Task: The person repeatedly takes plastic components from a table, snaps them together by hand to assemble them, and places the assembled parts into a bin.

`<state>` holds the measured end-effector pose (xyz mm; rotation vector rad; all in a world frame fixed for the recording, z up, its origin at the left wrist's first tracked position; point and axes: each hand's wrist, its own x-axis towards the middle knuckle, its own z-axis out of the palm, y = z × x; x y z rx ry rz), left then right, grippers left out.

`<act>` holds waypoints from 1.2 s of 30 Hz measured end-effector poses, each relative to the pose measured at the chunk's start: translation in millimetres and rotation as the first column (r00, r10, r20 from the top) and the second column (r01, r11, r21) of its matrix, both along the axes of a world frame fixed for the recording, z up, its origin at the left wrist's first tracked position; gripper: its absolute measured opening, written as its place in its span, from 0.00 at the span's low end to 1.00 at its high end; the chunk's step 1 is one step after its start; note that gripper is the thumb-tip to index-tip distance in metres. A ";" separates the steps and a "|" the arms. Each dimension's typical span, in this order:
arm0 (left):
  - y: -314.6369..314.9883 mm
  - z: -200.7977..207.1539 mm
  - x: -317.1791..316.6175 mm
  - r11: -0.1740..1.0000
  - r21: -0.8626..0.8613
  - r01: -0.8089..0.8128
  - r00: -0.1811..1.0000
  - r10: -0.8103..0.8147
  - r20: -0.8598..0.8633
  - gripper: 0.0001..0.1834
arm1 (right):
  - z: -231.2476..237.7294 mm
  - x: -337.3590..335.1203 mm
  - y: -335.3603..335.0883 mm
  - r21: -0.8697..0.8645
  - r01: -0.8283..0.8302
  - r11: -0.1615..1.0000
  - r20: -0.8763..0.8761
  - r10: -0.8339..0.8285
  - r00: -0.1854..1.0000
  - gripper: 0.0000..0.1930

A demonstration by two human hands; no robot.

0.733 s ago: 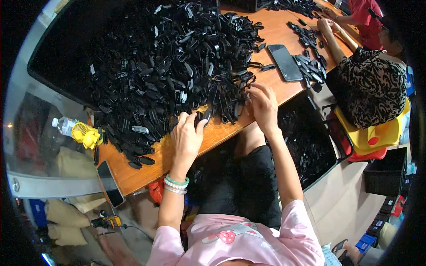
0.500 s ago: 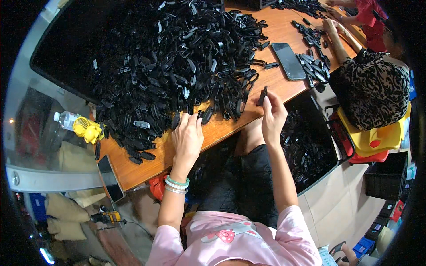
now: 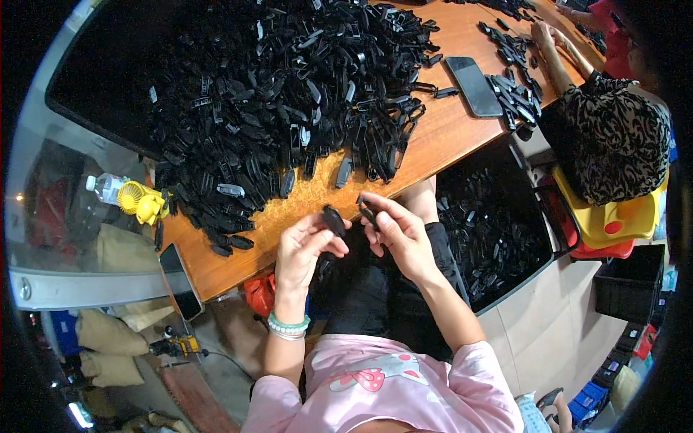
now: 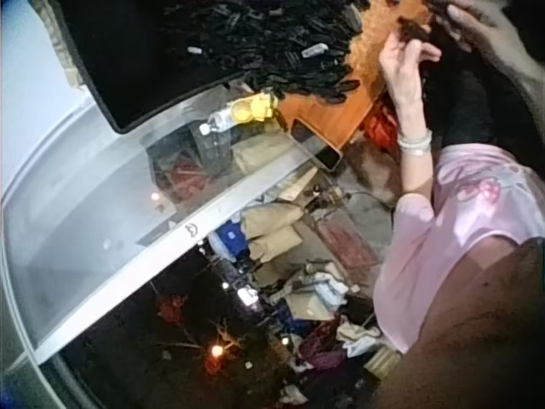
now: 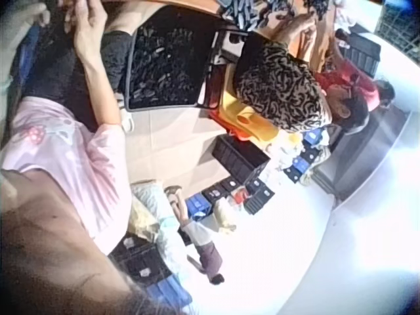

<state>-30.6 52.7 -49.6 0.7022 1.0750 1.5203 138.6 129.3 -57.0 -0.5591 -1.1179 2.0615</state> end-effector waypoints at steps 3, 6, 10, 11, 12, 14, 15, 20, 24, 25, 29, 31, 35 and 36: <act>-13.5 10.0 6.5 0.998 -0.031 0.052 0.973 -0.057 -0.225 0.11 | 9.9 3.2 -4.4 0.087 -0.065 0.994 0.016 0.064 0.998 0.20; -20.2 11.3 10.6 0.997 -0.033 0.066 0.968 -0.072 -0.242 0.11 | 14.4 3.3 -11.2 0.156 -0.069 0.985 0.023 0.067 0.998 0.19; -24.7 16.3 27.6 0.997 0.044 0.057 0.962 -0.043 -0.269 0.12 | 13.7 -4.4 -19.1 0.224 0.021 0.974 0.040 -0.031 0.999 0.18; -25.8 16.5 30.1 0.998 0.043 0.036 0.956 -0.021 -0.294 0.13 | 14.7 -6.1 -20.5 0.242 0.071 0.968 0.065 -0.090 0.994 0.18; -26.5 17.1 30.4 0.999 0.044 0.029 0.957 -0.015 -0.291 0.13 | 17.2 -6.3 -22.5 0.276 0.089 0.957 0.085 -0.117 0.990 0.17; -27.6 19.4 29.8 0.999 0.044 0.017 0.933 0.000 -0.360 0.13 | 17.6 -3.6 -26.4 0.347 0.088 0.934 0.088 -0.125 0.988 0.17; -29.5 20.8 28.9 0.999 0.047 0.010 0.933 0.008 -0.359 0.13 | 17.9 -2.3 -26.8 0.416 0.094 0.905 0.084 -0.141 0.986 0.17; -35.4 34.0 26.0 0.998 0.039 -0.040 0.775 0.056 -0.629 0.10 | 24.5 8.5 -15.2 0.699 -0.151 0.699 0.293 -0.088 0.952 0.19; -37.7 37.7 22.1 0.983 0.175 -0.047 0.633 0.165 -0.757 0.12 | 25.4 9.7 -20.3 0.776 -0.227 0.589 0.348 -0.100 0.932 0.21; -39.2 44.2 22.4 0.991 0.129 -0.023 0.621 0.115 -0.776 0.12 | 23.8 10.5 -21.6 0.776 -0.232 0.586 0.352 -0.098 0.931 0.21; -34.4 44.9 20.6 0.953 0.298 0.055 0.435 0.246 -0.866 0.12 | 25.1 10.5 -28.9 0.796 -0.188 0.575 0.330 -0.152 0.932 0.22; -34.1 49.0 23.6 0.961 0.273 0.032 0.432 0.233 -0.871 0.12 | 25.6 10.4 -30.0 0.797 -0.184 0.575 0.336 -0.170 0.926 0.22; -34.5 52.4 24.7 0.974 0.224 0.043 0.413 0.187 -0.892 0.11 | 16.9 10.7 -28.4 0.854 -0.158 0.496 0.294 -0.208 0.933 0.24; -35.0 51.8 24.4 0.974 0.223 0.039 0.412 0.188 -0.892 0.11 | 15.2 9.8 -28.1 0.875 -0.162 0.455 0.281 -0.207 0.937 0.24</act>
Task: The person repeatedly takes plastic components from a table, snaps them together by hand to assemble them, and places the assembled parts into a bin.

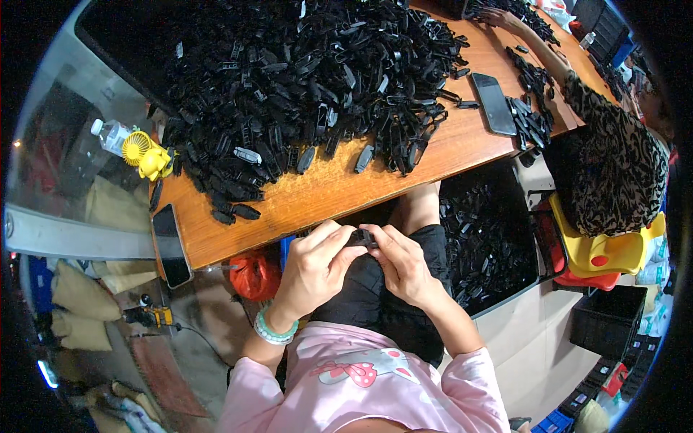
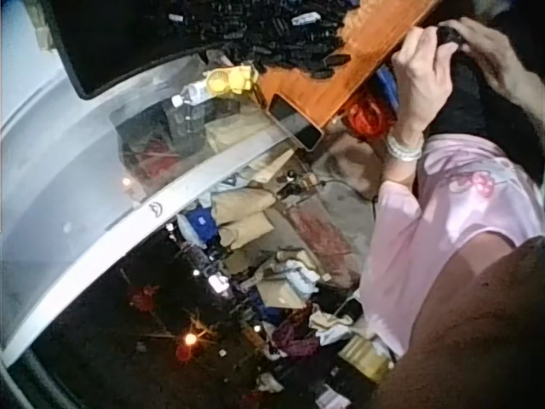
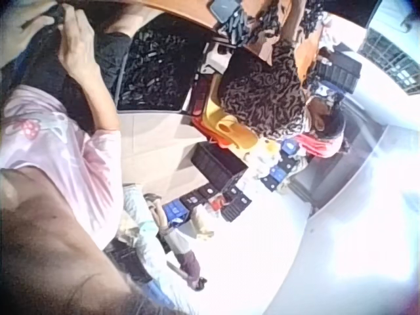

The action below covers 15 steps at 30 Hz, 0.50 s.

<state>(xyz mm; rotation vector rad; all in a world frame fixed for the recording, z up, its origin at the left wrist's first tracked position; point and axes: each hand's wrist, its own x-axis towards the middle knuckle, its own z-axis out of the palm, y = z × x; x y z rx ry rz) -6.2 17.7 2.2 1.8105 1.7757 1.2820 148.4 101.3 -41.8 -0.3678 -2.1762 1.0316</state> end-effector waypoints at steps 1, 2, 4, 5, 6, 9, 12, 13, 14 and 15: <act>0.5 -1.5 -0.1 1.000 0.008 -0.005 1.000 0.005 0.012 0.10 | 1.0 -1.2 0.4 -0.001 -0.003 1.000 0.000 0.003 1.000 0.24; 0.8 -3.7 0.2 1.000 0.016 -0.011 1.000 0.010 0.023 0.10 | 2.8 -2.8 1.0 0.038 0.028 0.999 0.012 -0.028 1.000 0.24; 1.6 -16.0 2.7 1.000 -0.013 -0.017 0.996 0.018 0.090 0.12 | 5.1 -6.0 -0.4 0.099 0.110 0.989 0.029 -0.113 0.993 0.25; 2.4 -19.4 5.3 0.999 -0.045 -0.018 0.987 0.025 0.157 0.14 | 6.7 -8.4 -1.2 0.101 0.105 0.989 0.026 -0.109 0.994 0.25; 5.5 -19.4 10.9 0.998 -0.019 -0.058 0.951 0.061 0.302 0.17 | 7.7 -12.1 -2.8 0.137 0.150 0.979 -0.014 -0.149 0.989 0.25; 3.4 -30.9 1.1 0.995 -0.074 -0.069 0.882 0.095 0.462 0.19 | 6.5 -14.3 -3.0 -0.050 0.163 0.985 -0.050 -0.166 0.985 0.28; 1.4 -32.6 -2.2 0.996 -0.094 0.009 0.780 0.052 0.623 0.17 | -7.1 -16.0 1.5 -0.405 0.078 0.911 -0.101 -0.129 0.986 0.24; 1.3 -34.7 -2.5 0.996 -0.068 0.058 0.721 0.005 0.692 0.17 | -12.7 -16.6 2.7 -0.407 0.079 0.910 -0.100 -0.131 0.986 0.24; -0.5 -36.7 -1.4 0.991 -0.072 0.116 0.625 -0.017 0.781 0.17 | -16.5 -17.5 3.3 -0.531 0.000 0.847 -0.161 -0.101 0.982 0.24; -0.6 -37.6 -1.3 0.990 -0.073 0.117 0.625 -0.016 0.781 0.17 | -16.5 -18.6 3.5 -0.638 -0.085 0.766 -0.225 -0.079 0.971 0.24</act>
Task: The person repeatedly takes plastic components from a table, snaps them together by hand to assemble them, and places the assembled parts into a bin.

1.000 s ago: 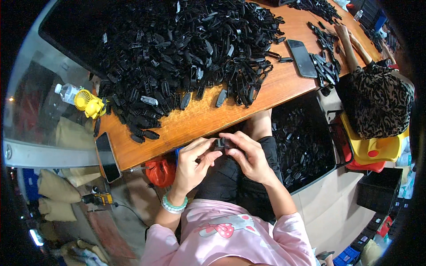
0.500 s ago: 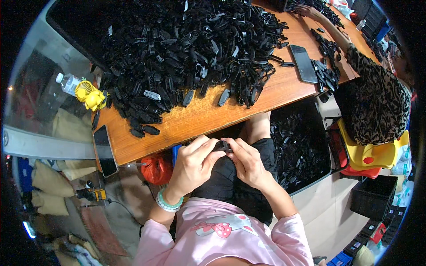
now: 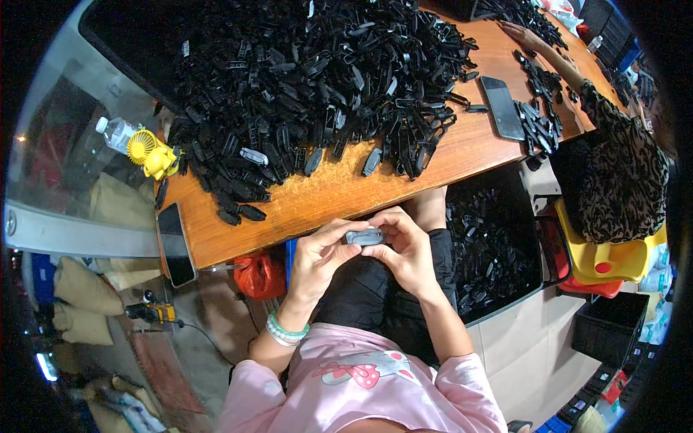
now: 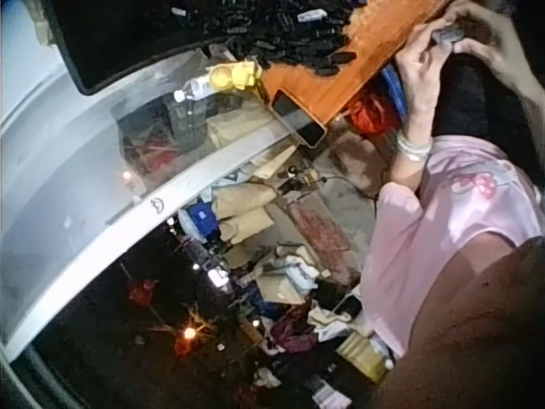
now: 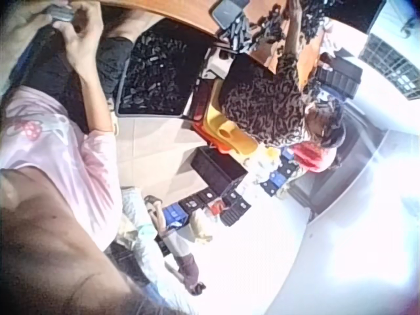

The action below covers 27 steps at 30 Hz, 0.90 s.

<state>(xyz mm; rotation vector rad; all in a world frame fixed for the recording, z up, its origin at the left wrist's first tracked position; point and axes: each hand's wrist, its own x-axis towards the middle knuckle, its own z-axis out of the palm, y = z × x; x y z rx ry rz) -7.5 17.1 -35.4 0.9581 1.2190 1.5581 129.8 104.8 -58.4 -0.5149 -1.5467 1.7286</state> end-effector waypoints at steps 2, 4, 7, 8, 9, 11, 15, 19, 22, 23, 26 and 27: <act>0.4 -1.7 0.0 0.998 0.059 0.001 0.995 -0.006 0.100 0.16 | 4.3 -2.3 1.8 -0.029 0.013 0.999 -0.049 -0.014 0.999 0.21; 1.5 -2.8 -0.9 0.998 0.069 -0.001 0.996 -0.005 0.085 0.16 | 2.5 -3.2 3.6 0.151 0.074 0.986 0.059 -0.084 0.995 0.17; 3.6 -5.5 -2.3 0.999 0.039 -0.025 0.999 0.024 0.039 0.16 | 4.8 -5.9 3.4 0.094 0.099 0.991 0.088 -0.107 0.990 0.14; 4.6 -6.9 -2.6 0.998 0.049 -0.027 0.997 0.023 0.071 0.16 | 7.6 -6.5 4.5 0.092 0.099 0.991 0.090 -0.107 0.990 0.14; 4.5 -8.7 -2.5 0.998 0.056 -0.029 0.994 0.023 0.105 0.16 | 10.8 -6.6 5.1 0.133 0.097 0.986 0.103 -0.112 0.988 0.14; 3.5 -12.2 -4.9 0.997 0.068 -0.033 0.992 0.024 0.128 0.16 | 10.4 -6.9 6.8 0.169 0.094 0.981 0.118 -0.115 0.986 0.14; 3.1 -21.9 -10.6 0.993 0.116 0.030 0.978 -0.053 0.201 0.17 | 5.2 -2.1 10.8 0.269 0.067 0.961 0.082 -0.093 0.992 0.13; 8.2 -18.5 -17.8 0.994 0.082 0.070 0.983 -0.083 0.164 0.17 | 3.2 0.4 11.3 0.199 0.072 0.977 0.081 -0.090 0.993 0.14; 20.5 -11.5 -33.2 0.995 0.001 0.097 0.930 -0.090 -0.355 0.17 | -7.7 -1.5 15.0 0.145 -0.060 0.988 0.304 0.013 0.953 0.15; 28.2 -13.1 -34.9 1.000 -0.014 0.010 0.902 -0.015 -0.431 0.16 | -6.5 -1.0 12.7 0.257 -0.125 0.958 0.446 -0.003 0.895 0.16; 66.2 -12.8 -32.9 0.990 0.058 -0.127 0.833 0.138 -0.536 0.12 | -8.8 -6.7 9.5 0.116 -0.135 0.984 0.148 0.118 0.982 0.16; 78.9 -19.8 -34.2 0.977 0.069 -0.204 0.765 0.203 -0.611 0.14 | -2.5 -5.8 21.5 0.422 -0.075 0.904 0.224 -0.024 0.974 0.14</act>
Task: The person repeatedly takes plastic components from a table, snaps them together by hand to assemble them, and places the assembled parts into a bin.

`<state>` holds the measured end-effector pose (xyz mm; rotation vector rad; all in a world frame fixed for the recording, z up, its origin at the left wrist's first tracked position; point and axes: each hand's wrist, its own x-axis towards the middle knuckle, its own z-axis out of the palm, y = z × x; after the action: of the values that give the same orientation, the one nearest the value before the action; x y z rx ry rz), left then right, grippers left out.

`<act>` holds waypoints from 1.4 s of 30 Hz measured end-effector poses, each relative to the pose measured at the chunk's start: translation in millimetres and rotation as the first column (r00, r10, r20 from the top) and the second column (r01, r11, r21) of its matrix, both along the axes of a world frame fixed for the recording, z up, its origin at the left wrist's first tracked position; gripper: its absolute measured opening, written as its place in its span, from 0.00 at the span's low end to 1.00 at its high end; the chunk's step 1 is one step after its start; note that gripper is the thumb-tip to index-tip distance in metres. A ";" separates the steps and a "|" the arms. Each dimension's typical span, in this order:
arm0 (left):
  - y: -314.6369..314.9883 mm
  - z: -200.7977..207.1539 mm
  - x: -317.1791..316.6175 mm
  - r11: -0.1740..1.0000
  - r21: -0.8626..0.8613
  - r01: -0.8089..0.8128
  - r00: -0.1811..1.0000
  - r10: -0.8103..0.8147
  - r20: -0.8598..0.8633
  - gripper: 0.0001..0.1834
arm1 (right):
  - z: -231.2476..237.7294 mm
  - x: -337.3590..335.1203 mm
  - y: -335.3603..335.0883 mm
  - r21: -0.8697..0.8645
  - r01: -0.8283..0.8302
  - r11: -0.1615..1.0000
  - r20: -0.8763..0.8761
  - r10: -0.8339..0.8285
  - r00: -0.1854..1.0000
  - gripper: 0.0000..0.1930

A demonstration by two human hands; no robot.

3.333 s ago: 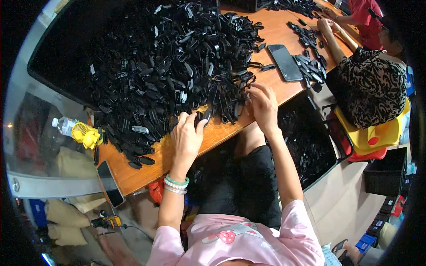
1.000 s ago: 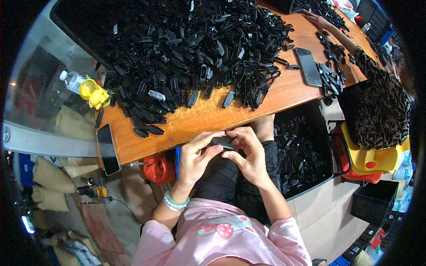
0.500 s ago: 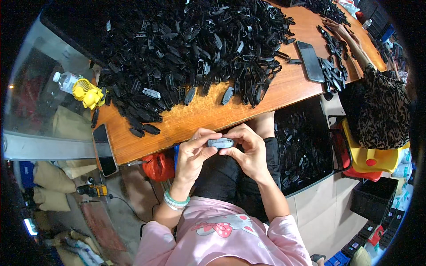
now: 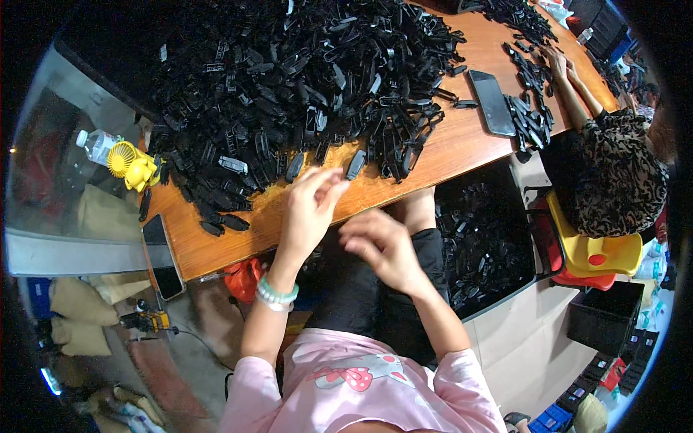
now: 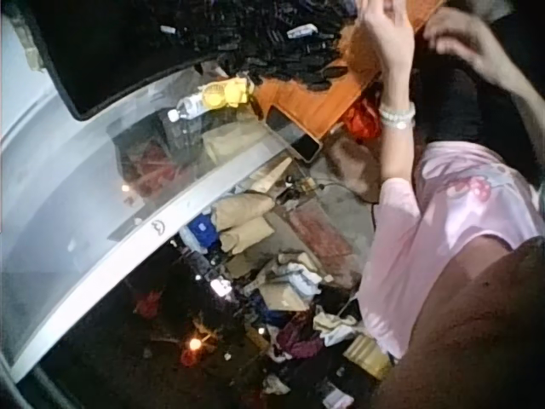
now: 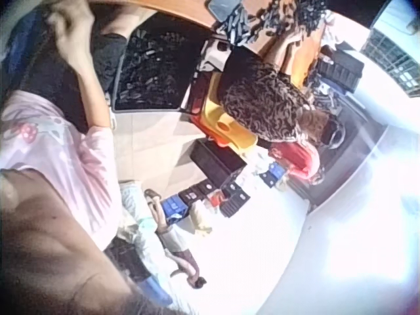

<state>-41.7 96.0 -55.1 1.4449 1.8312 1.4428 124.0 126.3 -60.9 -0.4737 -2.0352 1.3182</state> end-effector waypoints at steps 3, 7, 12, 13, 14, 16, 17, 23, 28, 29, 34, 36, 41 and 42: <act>28.7 -0.2 7.4 0.994 -0.061 -0.086 0.970 0.069 -0.234 0.13 | 9.9 1.8 37.4 0.218 0.436 0.873 -0.057 -0.435 0.899 0.09; 34.3 -21.8 5.1 0.994 0.068 -0.086 0.930 0.105 -0.352 0.11 | 6.2 9.9 98.3 0.451 0.627 0.636 -0.017 -0.696 0.718 0.14; 8.2 -11.6 10.7 0.993 -0.094 -0.071 0.997 0.073 0.020 0.09 | -8.5 21.3 164.6 0.712 0.519 0.473 0.039 -0.765 0.643 0.16; 2.9 -12.7 11.9 0.993 -0.093 -0.069 0.997 0.071 0.017 0.09 | -11.9 21.4 174.6 0.756 0.481 0.444 0.042 -0.766 0.641 0.15; -1.8 -15.5 13.4 0.995 -0.092 -0.041 0.983 0.057 0.175 0.09 | -17.0 22.6 181.2 0.740 0.484 0.467 0.094 -0.784 0.613 0.13; -14.7 -14.5 13.8 0.992 -0.125 -0.007 0.926 0.054 0.374 0.08 | -12.8 22.5 178.7 0.758 0.448 0.474 0.102 -0.764 0.637 0.12; -17.9 -14.3 13.8 0.992 -0.127 -0.009 0.927 0.056 0.372 0.08 | -11.0 22.5 177.5 0.778 0.411 0.476 0.112 -0.748 0.655 0.10; -28.5 1.7 32.0 0.998 -0.063 -0.024 0.805 0.057 0.591 0.08 | -13.3 36.5 175.9 0.833 0.447 0.325 -0.075 -0.734 0.675 0.08; -47.9 -3.2 33.5 0.986 -0.050 0.160 0.826 -0.106 0.553 0.17 | 10.9 17.1 89.4 -0.166 0.382 0.909 -0.226 -0.413 0.882 0.29; -51.8 -2.3 35.0 0.989 -0.035 0.147 0.826 -0.103 0.555 0.16 | 25.7 14.8 59.8 -0.328 0.215 0.920 -0.241 -0.301 0.922 0.33; -53.3 17.6 45.0 0.991 -0.031 0.130 0.876 -0.100 0.473 0.17 | 26.7 25.9 4.6 -0.299 -0.042 0.953 -0.221 -0.026 0.975 0.22; -56.6 16.6 44.7 0.994 -0.022 0.107 0.886 -0.086 0.456 0.16 | 32.1 26.7 1.9 -0.187 0.033 0.982 -0.142 -0.061 0.988 0.20; -62.0 20.1 42.8 0.997 0.010 0.073 0.925 -0.072 0.373 0.16 | 27.4 31.0 8.6 0.099 -0.060 0.993 0.072 0.053 0.996 0.20; -61.9 21.9 41.4 0.997 -0.007 0.079 0.952 -0.073 0.299 0.15 | 32.2 30.8 7.5 0.089 -0.051 0.995 0.104 0.041 0.994 0.20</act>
<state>-0.3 34.1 -33.2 1.1979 1.5817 1.5077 154.8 133.8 -28.7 -0.4633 -2.1923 1.2442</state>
